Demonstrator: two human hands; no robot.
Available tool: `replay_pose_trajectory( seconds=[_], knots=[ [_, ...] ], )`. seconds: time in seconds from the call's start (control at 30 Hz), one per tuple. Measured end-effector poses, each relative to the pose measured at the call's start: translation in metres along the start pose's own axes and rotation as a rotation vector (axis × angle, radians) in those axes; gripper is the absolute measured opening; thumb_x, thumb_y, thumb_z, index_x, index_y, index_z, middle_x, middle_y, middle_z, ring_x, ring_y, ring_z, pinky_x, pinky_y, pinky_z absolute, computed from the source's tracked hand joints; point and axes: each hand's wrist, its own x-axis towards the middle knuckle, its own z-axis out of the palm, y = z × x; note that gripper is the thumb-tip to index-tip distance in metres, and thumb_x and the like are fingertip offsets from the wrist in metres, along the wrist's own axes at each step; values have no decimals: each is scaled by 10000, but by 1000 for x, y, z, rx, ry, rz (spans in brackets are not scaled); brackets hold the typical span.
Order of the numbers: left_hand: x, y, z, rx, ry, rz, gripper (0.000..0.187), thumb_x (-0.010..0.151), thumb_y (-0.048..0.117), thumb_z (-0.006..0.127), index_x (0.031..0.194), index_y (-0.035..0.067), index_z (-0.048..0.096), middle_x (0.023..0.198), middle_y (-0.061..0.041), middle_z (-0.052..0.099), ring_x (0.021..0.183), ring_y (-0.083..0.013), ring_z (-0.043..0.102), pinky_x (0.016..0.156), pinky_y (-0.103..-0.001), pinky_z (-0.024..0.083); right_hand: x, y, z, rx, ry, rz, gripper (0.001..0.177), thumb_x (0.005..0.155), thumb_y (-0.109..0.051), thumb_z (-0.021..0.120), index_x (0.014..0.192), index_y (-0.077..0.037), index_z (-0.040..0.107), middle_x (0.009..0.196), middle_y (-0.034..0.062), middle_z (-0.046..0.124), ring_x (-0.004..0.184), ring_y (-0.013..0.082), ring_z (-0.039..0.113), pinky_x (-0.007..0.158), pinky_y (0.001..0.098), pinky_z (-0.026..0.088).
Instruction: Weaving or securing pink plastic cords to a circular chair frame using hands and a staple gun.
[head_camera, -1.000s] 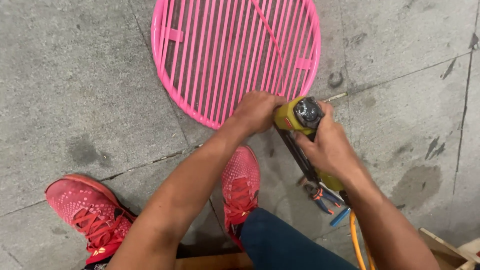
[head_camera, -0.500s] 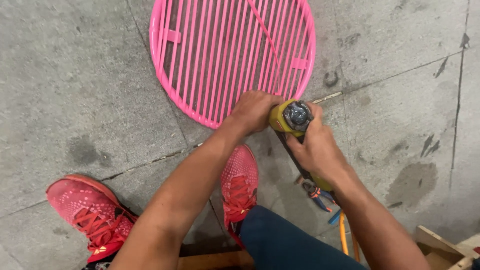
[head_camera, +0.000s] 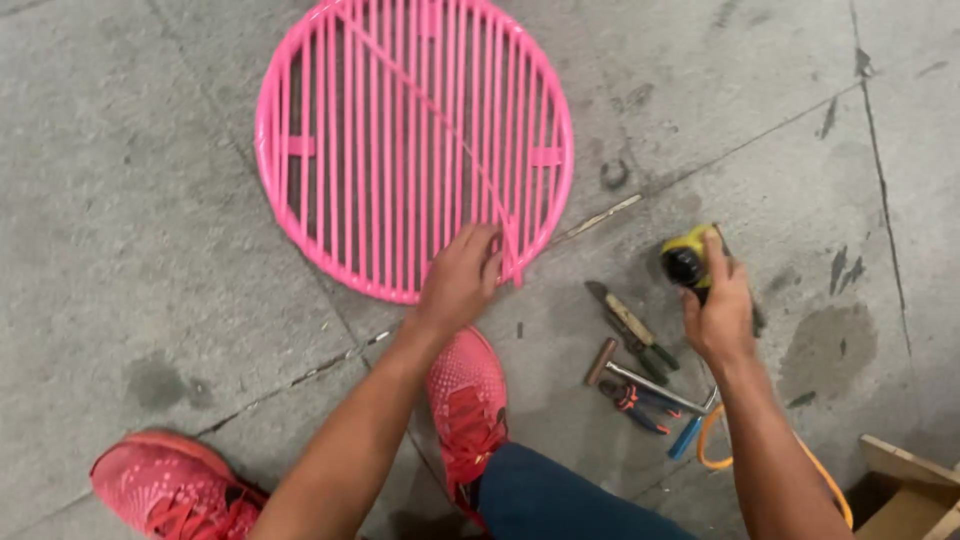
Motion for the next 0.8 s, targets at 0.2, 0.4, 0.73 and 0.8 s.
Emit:
replay_pose_trajectory(
  seconds=[0.2,0.4,0.73,0.8],
  knots=[
    [5,41,10,247,-34,0,322,818,239,779,1010,-3,691,929,-193,617,881,-392,645,760,-502,509,-23,49,36,61,24,21,802,749,54,677,1505,-181,551,1314,315,580,1173,471,597,1002,477,508],
    [14,69,30,128,-262,-117,190,877,227,763,929,44,762,835,-175,687,751,-357,681,693,-475,506,1,-22,66,581,-31,260,283,975,-162,665,1242,-86,718,1137,109,756,1051,217,719,906,328,549],
    [51,155,12,-200,-494,165,110,894,156,766,934,54,765,821,-148,724,762,-282,703,728,-411,525,67,-71,128,1771,-557,303,568,1024,-300,625,1503,-33,477,1304,127,650,1094,260,680,950,427,579],
    [75,143,14,-189,-413,20,100,818,97,727,906,51,740,851,-105,736,725,-170,732,679,-348,584,45,-66,146,1870,-543,428,544,1029,-215,598,1525,-82,419,1379,106,620,1178,227,652,983,397,537]
  ],
)
